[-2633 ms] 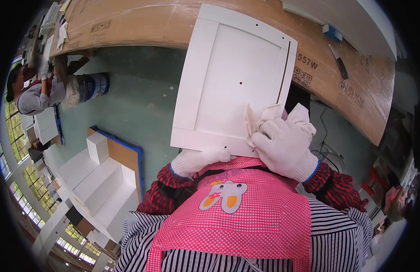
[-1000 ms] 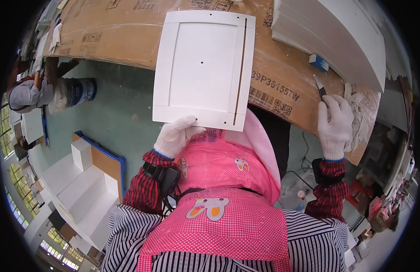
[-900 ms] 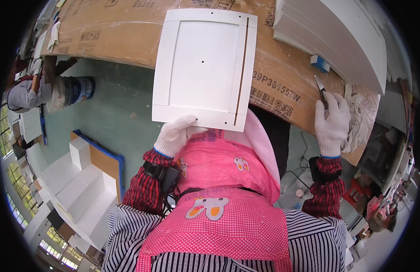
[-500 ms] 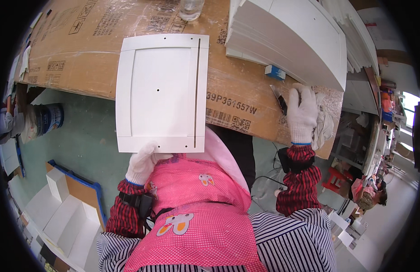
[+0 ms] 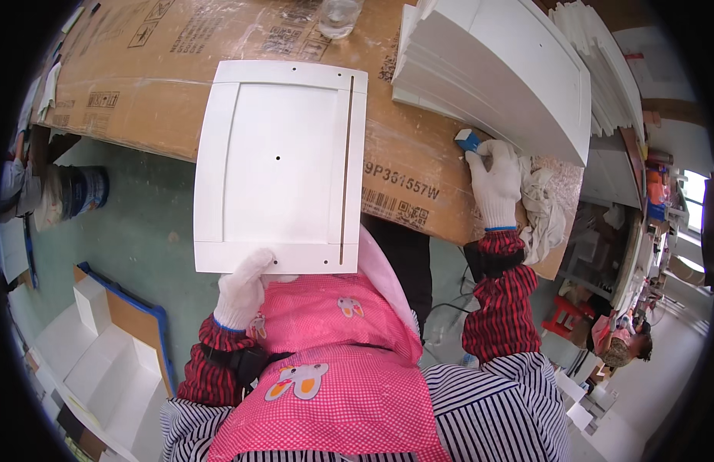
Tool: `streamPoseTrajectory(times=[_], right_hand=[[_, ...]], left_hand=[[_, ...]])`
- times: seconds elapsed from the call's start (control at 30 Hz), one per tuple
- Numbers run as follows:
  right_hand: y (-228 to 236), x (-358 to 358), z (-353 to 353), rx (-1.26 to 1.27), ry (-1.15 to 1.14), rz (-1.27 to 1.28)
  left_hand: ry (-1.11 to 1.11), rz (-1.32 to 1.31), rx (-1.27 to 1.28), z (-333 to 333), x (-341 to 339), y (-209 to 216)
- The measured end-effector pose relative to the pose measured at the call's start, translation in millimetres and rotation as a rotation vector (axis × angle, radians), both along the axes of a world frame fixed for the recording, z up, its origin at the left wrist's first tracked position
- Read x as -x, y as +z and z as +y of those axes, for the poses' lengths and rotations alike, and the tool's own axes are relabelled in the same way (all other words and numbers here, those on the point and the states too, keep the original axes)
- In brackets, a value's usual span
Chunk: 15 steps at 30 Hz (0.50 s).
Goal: The worker wipes a white cabinet door, applies a blue finishing block to the edges, and uses a small applicator stick to apply touch-up material to the corners.
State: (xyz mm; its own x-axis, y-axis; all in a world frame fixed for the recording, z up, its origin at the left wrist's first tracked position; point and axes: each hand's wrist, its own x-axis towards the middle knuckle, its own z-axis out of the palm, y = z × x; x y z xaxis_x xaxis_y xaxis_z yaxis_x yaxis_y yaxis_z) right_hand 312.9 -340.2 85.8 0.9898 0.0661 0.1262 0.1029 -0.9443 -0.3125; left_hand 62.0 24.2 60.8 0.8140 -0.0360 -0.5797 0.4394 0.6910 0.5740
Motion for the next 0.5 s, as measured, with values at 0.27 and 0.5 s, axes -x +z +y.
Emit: streamPoseTrajectory(times=[0.27, 0.5], right_hand=[[78, 86, 46, -0.897, 0.092, 0.336], [102, 138, 60, -1.043, 0.107, 0.706]], left_hand=[[-0.043, 0.156, -0.446, -19, 16, 84], [-0.399, 0.089, -0.656, -13, 28, 117]])
